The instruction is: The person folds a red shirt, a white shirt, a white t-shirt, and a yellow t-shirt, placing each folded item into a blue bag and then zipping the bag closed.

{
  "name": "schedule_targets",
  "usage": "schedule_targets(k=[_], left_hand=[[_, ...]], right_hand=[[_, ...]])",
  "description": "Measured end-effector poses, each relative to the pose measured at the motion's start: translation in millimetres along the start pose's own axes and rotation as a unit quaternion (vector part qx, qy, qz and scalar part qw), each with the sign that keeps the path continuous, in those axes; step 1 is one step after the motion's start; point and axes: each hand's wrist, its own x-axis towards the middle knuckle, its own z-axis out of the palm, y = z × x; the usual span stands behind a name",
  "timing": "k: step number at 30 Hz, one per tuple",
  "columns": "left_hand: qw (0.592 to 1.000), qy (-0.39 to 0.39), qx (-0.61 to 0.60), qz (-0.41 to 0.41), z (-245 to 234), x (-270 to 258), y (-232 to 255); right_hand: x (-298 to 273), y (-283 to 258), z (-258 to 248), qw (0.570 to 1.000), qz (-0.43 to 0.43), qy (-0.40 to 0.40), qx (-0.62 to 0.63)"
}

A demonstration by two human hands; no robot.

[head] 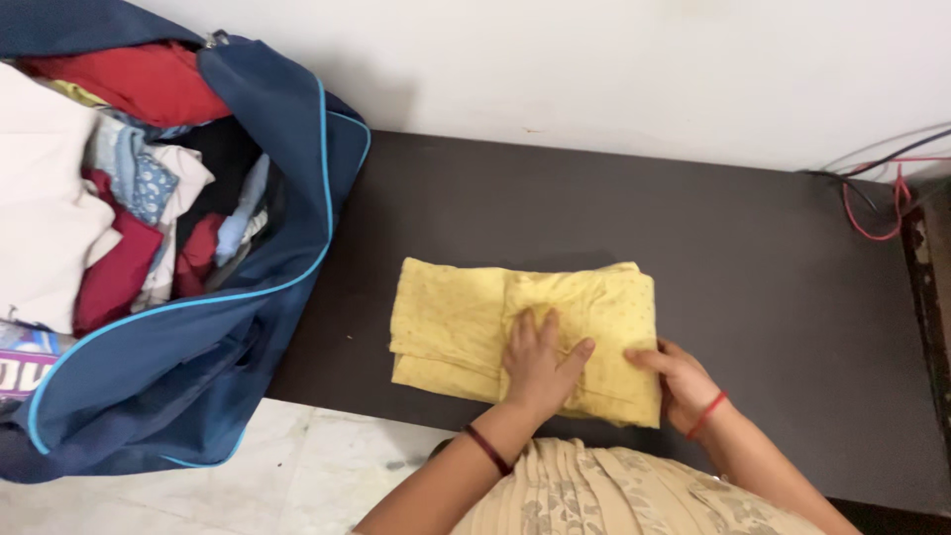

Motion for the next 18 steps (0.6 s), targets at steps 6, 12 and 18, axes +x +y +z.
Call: schedule_targets(k=[6,12,18], left_hand=[[0.817,-0.192,-0.543,-0.029,-12,12,14],[0.63,-0.149,-0.744,-0.167,-59,6,-29],[0.814,0.07,-0.523,-0.244,-74,-23,-83]], right_hand=[[-34,-45,27,0.969,-0.105,-0.217,0.049],[-29,-50,73,0.929,-0.152,-0.271,-0.2],[-22,-29,96,0.777,-0.453,-0.048,-0.435]])
